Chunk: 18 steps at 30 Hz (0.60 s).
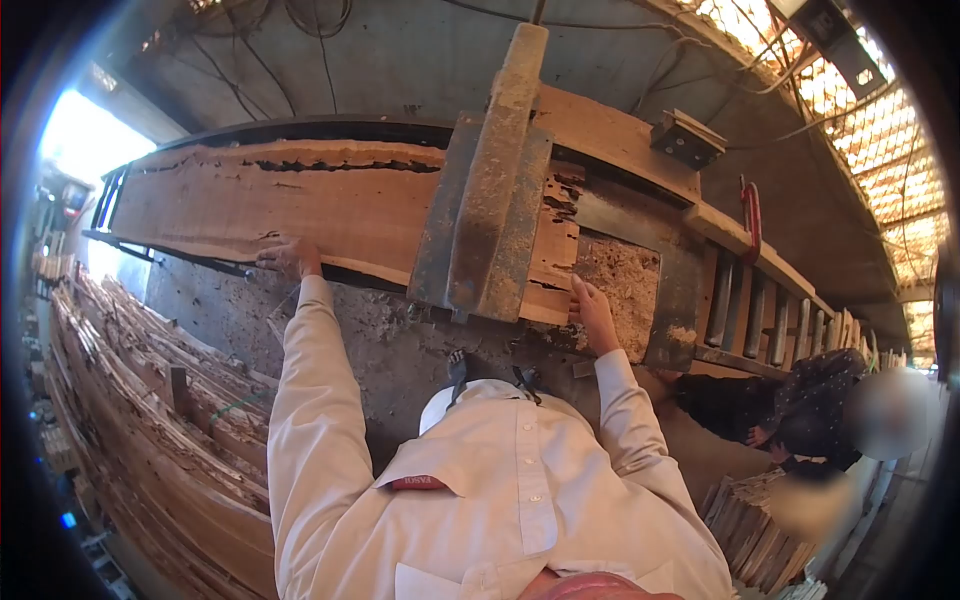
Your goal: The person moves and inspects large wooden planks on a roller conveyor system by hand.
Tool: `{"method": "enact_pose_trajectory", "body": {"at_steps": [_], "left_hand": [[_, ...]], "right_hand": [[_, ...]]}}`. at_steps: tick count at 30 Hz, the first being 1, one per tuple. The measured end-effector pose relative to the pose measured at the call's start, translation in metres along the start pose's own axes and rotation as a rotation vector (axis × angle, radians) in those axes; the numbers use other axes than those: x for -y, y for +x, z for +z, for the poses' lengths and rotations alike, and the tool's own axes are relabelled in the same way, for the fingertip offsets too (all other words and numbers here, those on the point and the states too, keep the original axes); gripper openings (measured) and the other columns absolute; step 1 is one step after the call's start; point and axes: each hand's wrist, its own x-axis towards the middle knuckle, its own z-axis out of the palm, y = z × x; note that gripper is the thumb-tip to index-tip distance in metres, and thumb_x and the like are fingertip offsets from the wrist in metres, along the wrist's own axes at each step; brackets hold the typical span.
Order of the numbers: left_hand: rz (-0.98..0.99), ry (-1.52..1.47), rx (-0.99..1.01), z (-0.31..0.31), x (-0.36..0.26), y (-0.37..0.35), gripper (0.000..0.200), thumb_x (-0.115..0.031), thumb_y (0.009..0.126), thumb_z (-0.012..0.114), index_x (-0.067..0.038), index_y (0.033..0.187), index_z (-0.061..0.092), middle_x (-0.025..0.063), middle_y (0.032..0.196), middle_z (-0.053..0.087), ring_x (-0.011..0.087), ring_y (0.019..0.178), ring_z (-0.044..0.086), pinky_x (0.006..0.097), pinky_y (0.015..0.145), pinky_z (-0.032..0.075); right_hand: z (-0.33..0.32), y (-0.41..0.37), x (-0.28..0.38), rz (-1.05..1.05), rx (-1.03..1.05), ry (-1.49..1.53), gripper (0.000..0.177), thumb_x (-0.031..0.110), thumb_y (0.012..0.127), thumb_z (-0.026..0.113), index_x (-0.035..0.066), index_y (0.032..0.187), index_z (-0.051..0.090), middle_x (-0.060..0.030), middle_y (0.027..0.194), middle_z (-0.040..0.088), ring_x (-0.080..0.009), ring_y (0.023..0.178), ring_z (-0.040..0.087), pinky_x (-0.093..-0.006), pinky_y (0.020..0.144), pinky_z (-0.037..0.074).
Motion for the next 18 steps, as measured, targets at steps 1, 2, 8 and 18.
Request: {"method": "enact_pose_trajectory", "body": {"at_steps": [1, 2, 8, 18], "left_hand": [[0.042, 0.023, -0.057, 0.006, 0.004, 0.003, 0.082, -0.04, 0.103, 0.043, 0.016, 0.155, 0.013, 0.0365, 0.163, 0.017, 0.0482, 0.148, 0.032, 0.0531, 0.116, 0.036], [0.082, 0.051, -0.116, 0.026, 0.017, 0.011, 0.082, -0.04, 0.103, 0.043, 0.016, 0.155, 0.013, 0.0369, 0.162, 0.017, 0.0484, 0.148, 0.033, 0.0529, 0.117, 0.035], [0.089, 0.011, -0.165, 0.013, 0.002, 0.006, 0.082, -0.036, 0.101, 0.046, 0.018, 0.154, 0.014, 0.0375, 0.161, 0.02, 0.0474, 0.15, 0.028, 0.0521, 0.118, 0.034], [0.068, -0.019, -0.095, -0.01, 0.003, 0.002, 0.083, -0.038, 0.102, 0.048, 0.014, 0.156, 0.013, 0.0357, 0.162, 0.02, 0.044, 0.151, 0.028, 0.0508, 0.12, 0.03]], "right_hand": [[0.003, 0.002, 0.005, 0.028, 0.026, -0.072, 0.051, 0.045, 0.102, 0.061, -0.003, 0.116, 0.068, -0.0098, 0.101, 0.068, -0.0153, 0.088, 0.066, -0.0314, 0.077, 0.052], [0.006, 0.008, 0.004, 0.024, 0.038, -0.097, 0.052, 0.047, 0.102, 0.061, -0.003, 0.115, 0.068, -0.0087, 0.1, 0.068, -0.0151, 0.087, 0.065, -0.031, 0.077, 0.052], [0.016, 0.037, -0.023, -0.097, 0.05, -0.166, 0.056, 0.052, 0.101, 0.063, -0.001, 0.117, 0.07, -0.0062, 0.101, 0.069, -0.0145, 0.09, 0.062, -0.0299, 0.081, 0.05], [0.023, 0.008, -0.011, -0.114, 0.044, -0.272, 0.055, 0.051, 0.103, 0.059, -0.001, 0.114, 0.07, -0.0038, 0.097, 0.067, -0.0112, 0.081, 0.058, -0.0289, 0.074, 0.049]]}}
